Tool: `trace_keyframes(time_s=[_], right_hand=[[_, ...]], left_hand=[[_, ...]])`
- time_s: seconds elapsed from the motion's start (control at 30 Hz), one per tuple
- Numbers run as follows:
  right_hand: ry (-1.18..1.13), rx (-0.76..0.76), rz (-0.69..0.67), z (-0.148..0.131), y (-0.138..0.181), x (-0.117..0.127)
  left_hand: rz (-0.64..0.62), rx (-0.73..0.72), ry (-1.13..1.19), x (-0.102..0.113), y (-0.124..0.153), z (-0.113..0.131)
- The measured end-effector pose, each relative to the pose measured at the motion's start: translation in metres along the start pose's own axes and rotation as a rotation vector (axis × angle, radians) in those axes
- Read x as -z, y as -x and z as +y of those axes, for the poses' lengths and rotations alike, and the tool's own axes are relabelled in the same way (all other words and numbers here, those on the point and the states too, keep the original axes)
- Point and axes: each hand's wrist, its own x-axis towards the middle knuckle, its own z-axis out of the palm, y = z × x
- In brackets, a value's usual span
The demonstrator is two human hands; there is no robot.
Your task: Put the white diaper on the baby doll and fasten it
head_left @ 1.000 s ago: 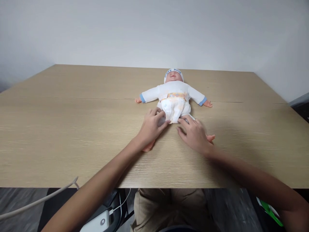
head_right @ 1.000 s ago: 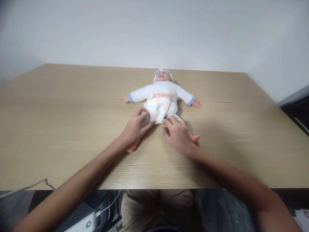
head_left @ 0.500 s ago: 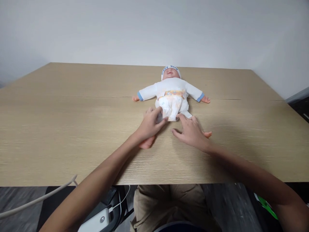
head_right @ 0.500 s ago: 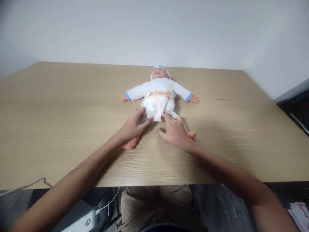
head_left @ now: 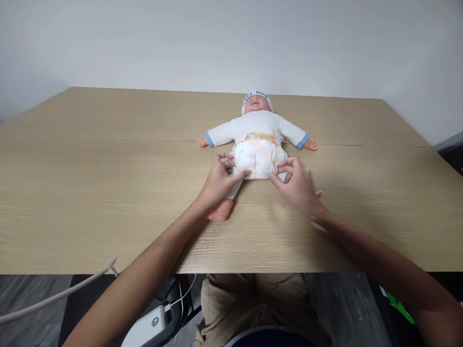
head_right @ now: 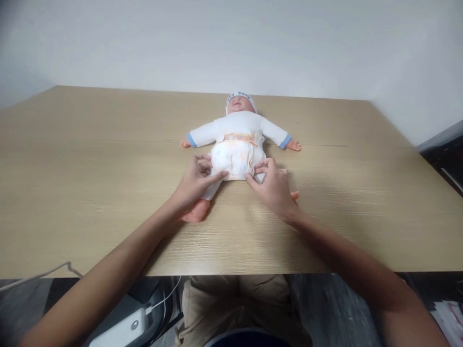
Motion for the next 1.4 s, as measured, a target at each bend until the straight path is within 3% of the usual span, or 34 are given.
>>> trace_keyframes(time_s=[0.17,0.3,0.53,0.67,0.83,0.97,1.13,1.4], right_hand=[[0.053,0.025,-0.05,-0.002,0.0,0.002],[0.156,0.108,-0.085,-0.003,0.0,0.0],[0.138,0.098,-0.155,-0.002,-0.005,0.001],[0.112,0.019,-0.177,-0.002,-0.005,0.003],[0.07,0.028,-0.213,-0.004,-0.009,0.007],[0.07,0.057,-0.246,-0.005,-0.012,0.011],[0.069,0.085,-0.237,-0.002,-0.012,0.012],[0.062,0.098,-0.256,0.001,-0.01,0.013]], left_hand=[[-0.037,0.037,-0.085,0.001,0.001,0.009],[-0.1,0.064,-0.024,0.001,-0.002,0.009],[-0.007,0.206,0.104,0.002,-0.003,0.006],[-0.103,0.154,0.063,0.003,-0.005,0.007],[-0.16,0.109,0.014,0.004,-0.004,0.01],[-0.192,0.193,0.189,0.005,-0.003,0.013],[-0.1,0.335,0.262,0.009,-0.004,0.015],[-0.183,0.21,0.077,0.012,0.001,0.021]])
